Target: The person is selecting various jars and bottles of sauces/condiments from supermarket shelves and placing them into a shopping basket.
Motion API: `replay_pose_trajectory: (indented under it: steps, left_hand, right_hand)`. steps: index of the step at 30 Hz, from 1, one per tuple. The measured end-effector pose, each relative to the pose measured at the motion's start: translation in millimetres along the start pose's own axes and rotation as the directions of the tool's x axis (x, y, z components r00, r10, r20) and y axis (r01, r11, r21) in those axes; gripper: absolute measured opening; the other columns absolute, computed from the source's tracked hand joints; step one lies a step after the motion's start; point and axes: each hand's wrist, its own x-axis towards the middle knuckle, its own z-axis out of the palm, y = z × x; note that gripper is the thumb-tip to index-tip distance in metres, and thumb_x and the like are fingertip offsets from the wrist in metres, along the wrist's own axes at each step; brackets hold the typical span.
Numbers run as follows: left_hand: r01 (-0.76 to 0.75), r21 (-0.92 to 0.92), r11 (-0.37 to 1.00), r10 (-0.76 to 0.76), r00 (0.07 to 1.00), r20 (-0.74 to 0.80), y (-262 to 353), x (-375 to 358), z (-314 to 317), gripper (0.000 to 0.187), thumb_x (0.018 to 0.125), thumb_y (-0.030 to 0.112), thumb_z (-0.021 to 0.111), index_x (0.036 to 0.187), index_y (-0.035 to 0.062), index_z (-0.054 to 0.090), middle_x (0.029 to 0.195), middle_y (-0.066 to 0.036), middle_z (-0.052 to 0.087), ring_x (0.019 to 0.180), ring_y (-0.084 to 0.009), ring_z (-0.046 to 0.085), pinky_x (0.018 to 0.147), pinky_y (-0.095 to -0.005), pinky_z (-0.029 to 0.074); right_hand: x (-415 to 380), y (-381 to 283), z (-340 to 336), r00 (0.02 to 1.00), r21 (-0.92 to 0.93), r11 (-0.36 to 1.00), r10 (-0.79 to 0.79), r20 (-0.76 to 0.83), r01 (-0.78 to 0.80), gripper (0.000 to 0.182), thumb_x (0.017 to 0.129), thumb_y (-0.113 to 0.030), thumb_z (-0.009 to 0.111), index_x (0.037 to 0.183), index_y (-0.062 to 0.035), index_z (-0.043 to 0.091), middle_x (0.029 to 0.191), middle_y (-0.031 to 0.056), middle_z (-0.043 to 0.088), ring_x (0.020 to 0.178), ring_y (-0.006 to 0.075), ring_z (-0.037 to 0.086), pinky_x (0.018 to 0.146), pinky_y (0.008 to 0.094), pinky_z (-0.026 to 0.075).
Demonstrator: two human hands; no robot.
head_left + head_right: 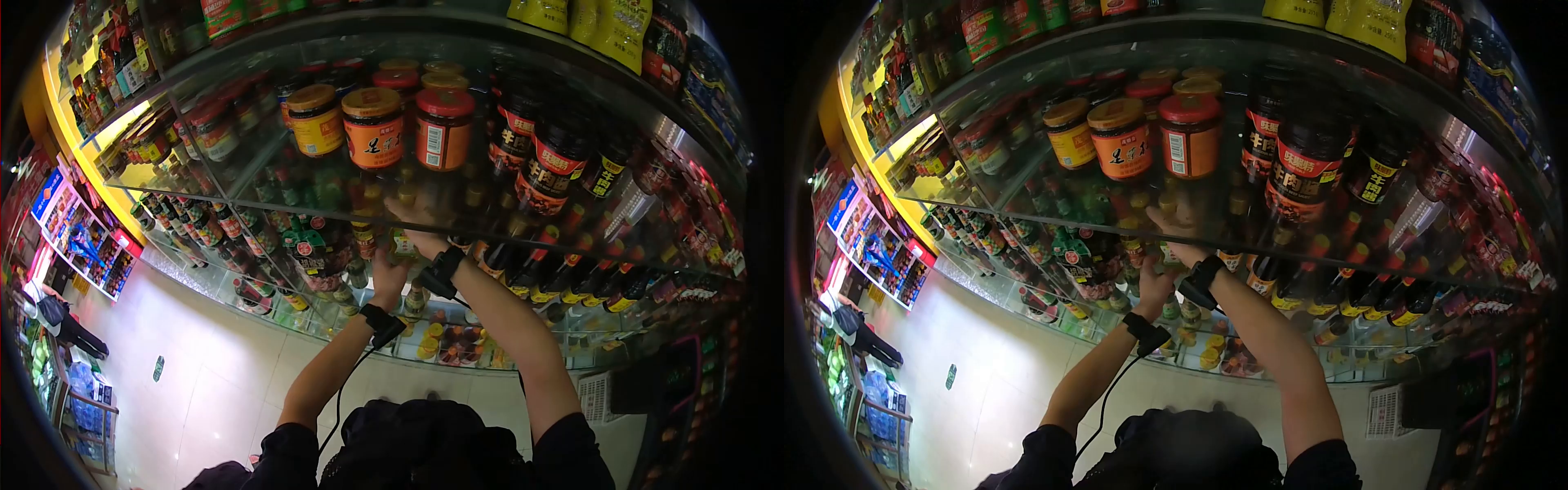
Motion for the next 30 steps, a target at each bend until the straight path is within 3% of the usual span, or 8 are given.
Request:
replay_pose_trajectory:
  steps: [2, 5, 8, 15, 16, 17, 21, 30]
  left_hand:
    - [-0.271, 0.303, 0.914, 0.329, 0.931, -0.16, -8.5, 8.8, 6.2, 0.062, 0.067, 0.022, 0.075, 0.116, 0.0002, 0.044, 0.101, -0.012, 0.056, 0.094, -0.0222, 0.055, 0.078, -0.0321, 0.045]
    - [-0.188, 0.34, 0.921, 0.259, 0.95, -0.176, 16.0, -0.8, 13.5, 0.071, 0.059, 0.03, 0.078, 0.115, 0.0018, 0.043, 0.111, -0.019, 0.051, 0.103, -0.0326, 0.051, 0.085, -0.0387, 0.042]
    - [-0.169, 0.44, 0.882, 0.297, 0.924, -0.239, 18.1, -2.2, 17.0, 0.072, 0.058, 0.029, 0.081, 0.112, -0.0035, 0.045, 0.107, -0.017, 0.056, 0.098, -0.0277, 0.055, 0.081, -0.0346, 0.044]
    - [-0.11, 0.312, 0.944, 0.195, 0.947, -0.254, 2.7, 12.1, 20.4, 0.061, 0.06, 0.027, 0.079, 0.105, -0.0015, 0.05, 0.099, -0.014, 0.061, 0.09, -0.0245, 0.059, 0.076, -0.0357, 0.046]
    - [-0.142, 0.32, 0.937, 0.231, 0.938, -0.259, 4.2, 10.2, 20.5, 0.059, 0.06, 0.027, 0.078, 0.104, -0.0011, 0.05, 0.096, -0.014, 0.061, 0.089, -0.0249, 0.06, 0.076, -0.0361, 0.046]
    - [-0.168, 0.326, 0.93, 0.261, 0.927, -0.269, 5.7, 6.8, 20.2, 0.057, 0.06, 0.027, 0.078, 0.103, -0.0007, 0.051, 0.094, -0.013, 0.062, 0.087, -0.0253, 0.06, 0.075, -0.0365, 0.046]
    - [-0.089, 0.339, 0.937, 0.169, 0.962, -0.216, 21.1, -2.5, 16.4, 0.062, 0.062, 0.036, 0.073, 0.109, 0.0042, 0.049, 0.106, -0.015, 0.056, 0.098, -0.0309, 0.055, 0.081, -0.0394, 0.044]
    - [-0.041, 0.401, 0.915, 0.136, 0.968, -0.211, 23.7, -4.3, 13.0, 0.062, 0.063, 0.04, 0.071, 0.109, 0.0059, 0.047, 0.107, -0.014, 0.054, 0.098, -0.0322, 0.055, 0.079, -0.0416, 0.044]
  right_hand:
    - [0.8, 11.5, -1.7, 0.999, 0.091, 0.996, 0.008, 0.05, -0.013, 0.034, 0.08, -0.032, 0.064, 0.09, -0.0012, 0.054, 0.08, 0.0028, 0.053, 0.074, 0.0129, 0.05, 0.064, 0.0302, 0.042]
    - [-6.1, 11.7, -11.8, 0.977, -0.007, 0.988, 0.155, 0.15, -0.155, 0.034, 0.08, -0.03, 0.065, 0.094, -0.0005, 0.054, 0.083, 0.005, 0.055, 0.076, 0.016, 0.052, 0.066, 0.0319, 0.043]
    - [-8.1, -10.1, -18.4, 0.987, -0.03, 0.989, -0.148, -0.068, 0.146, 0.049, 0.071, -0.016, 0.064, 0.115, -0.001, 0.047, 0.107, 0.0102, 0.051, 0.103, 0.0179, 0.047, 0.089, 0.0299, 0.037]
    - [73.3, 12.1, -32.4, 0.783, -0.607, 0.584, -0.613, 0.106, 0.539, 0.05, 0.075, -0.017, 0.061, 0.12, -0.0027, 0.044, 0.114, 0.0101, 0.051, 0.104, 0.0172, 0.047, 0.088, 0.0303, 0.037]
    - [93.1, 35.4, -27.4, 0.934, -0.314, 0.881, -0.351, 0.063, 0.353, 0.035, 0.075, -0.017, 0.062, 0.106, -0.0042, 0.051, 0.098, 0.0081, 0.054, 0.09, 0.0172, 0.051, 0.077, 0.031, 0.041]
    - [101.7, 47.5, -23.3, 0.99, 0.014, 0.999, -0.054, 0.129, 0.053, 0.021, 0.075, -0.016, 0.063, 0.092, -0.0056, 0.058, 0.083, 0.0061, 0.058, 0.076, 0.0172, 0.055, 0.066, 0.0317, 0.046]
    - [85.2, -5.5, -23.0, 0.97, -0.218, 0.976, 0.052, 0.238, 0.002, 0.018, 0.076, -0.017, 0.062, 0.089, -0.0062, 0.057, 0.079, 0.006, 0.058, 0.073, 0.0157, 0.055, 0.063, 0.0311, 0.044]
    - [78.6, -40.2, -17.4, 0.978, -0.307, 0.949, -0.005, 0.209, 0.07, 0.018, 0.077, -0.018, 0.061, 0.089, -0.0051, 0.057, 0.078, 0.007, 0.057, 0.072, 0.0168, 0.055, 0.062, 0.0316, 0.044]
